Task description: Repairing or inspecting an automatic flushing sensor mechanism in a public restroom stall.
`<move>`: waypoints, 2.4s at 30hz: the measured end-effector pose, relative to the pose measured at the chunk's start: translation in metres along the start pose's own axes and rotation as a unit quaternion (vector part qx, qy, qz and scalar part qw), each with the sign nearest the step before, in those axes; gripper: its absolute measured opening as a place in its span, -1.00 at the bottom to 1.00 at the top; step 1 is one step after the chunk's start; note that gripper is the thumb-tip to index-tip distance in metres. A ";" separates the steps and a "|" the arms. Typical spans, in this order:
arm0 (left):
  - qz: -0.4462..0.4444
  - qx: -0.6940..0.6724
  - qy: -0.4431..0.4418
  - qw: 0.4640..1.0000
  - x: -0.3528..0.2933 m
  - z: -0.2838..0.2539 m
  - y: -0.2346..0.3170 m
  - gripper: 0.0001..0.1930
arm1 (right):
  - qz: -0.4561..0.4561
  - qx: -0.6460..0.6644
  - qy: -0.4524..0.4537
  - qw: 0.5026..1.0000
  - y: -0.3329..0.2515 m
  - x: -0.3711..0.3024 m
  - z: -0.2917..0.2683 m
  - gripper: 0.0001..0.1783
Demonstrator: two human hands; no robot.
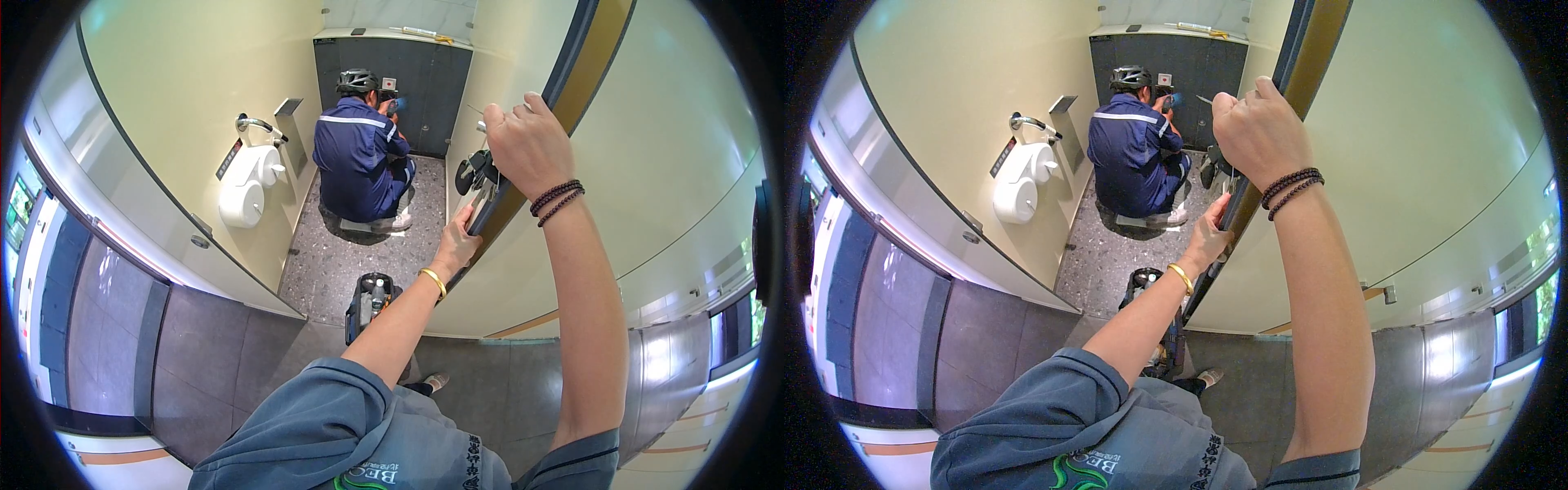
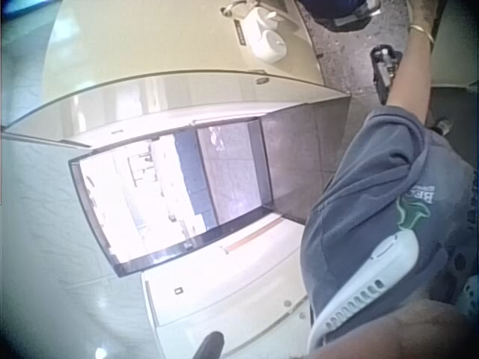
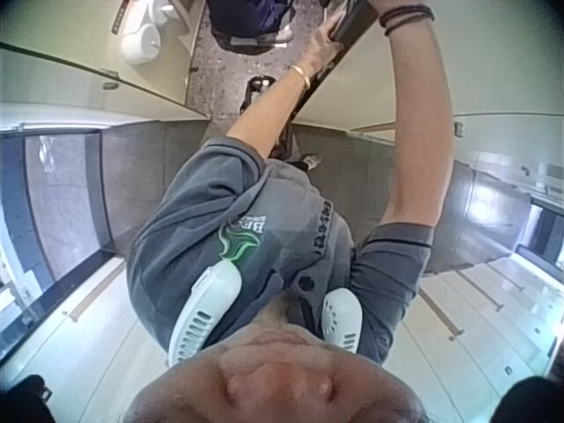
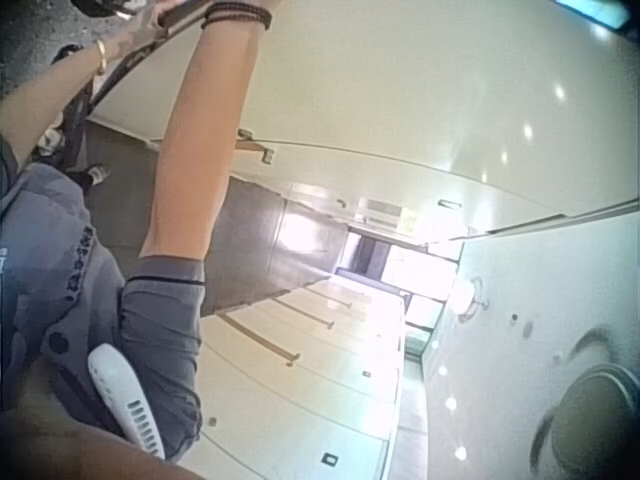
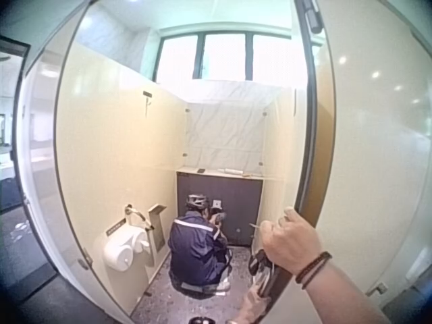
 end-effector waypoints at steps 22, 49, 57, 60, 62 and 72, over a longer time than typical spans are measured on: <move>-0.057 0.008 -0.058 0.997 -0.003 -0.003 0.030 -0.16 | -0.005 -0.005 0.002 1.000 0.000 -0.001 0.000 -0.83; -0.054 -0.018 -0.063 0.996 -0.003 -0.004 0.029 -0.16 | -0.004 -0.008 0.005 1.000 0.000 0.000 0.001 -0.83; -0.043 -0.016 -0.069 0.997 -0.003 -0.003 0.030 -0.16 | -0.007 -0.011 0.012 1.000 0.001 0.000 0.000 -0.83; -0.043 -0.010 -0.062 0.997 -0.003 -0.005 0.031 -0.17 | -0.008 -0.011 0.010 1.000 -0.001 0.001 0.000 -0.83; -0.046 -0.005 -0.066 0.997 -0.004 -0.005 0.033 -0.16 | -0.007 -0.013 0.006 1.000 0.000 0.000 0.000 -0.83; -0.052 -0.024 -0.069 0.996 -0.003 -0.004 0.031 -0.15 | -0.004 -0.015 0.000 1.000 -0.001 0.000 -0.001 -0.84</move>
Point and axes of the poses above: each hand's wrist, its own x-axis towards the middle knuckle, its own z-axis out of the palm, y = z × x, the point moved 1 cm from there along x, towards the middle knuckle, and after that the axes turned 6 degrees about z, right-handed, at the moved point
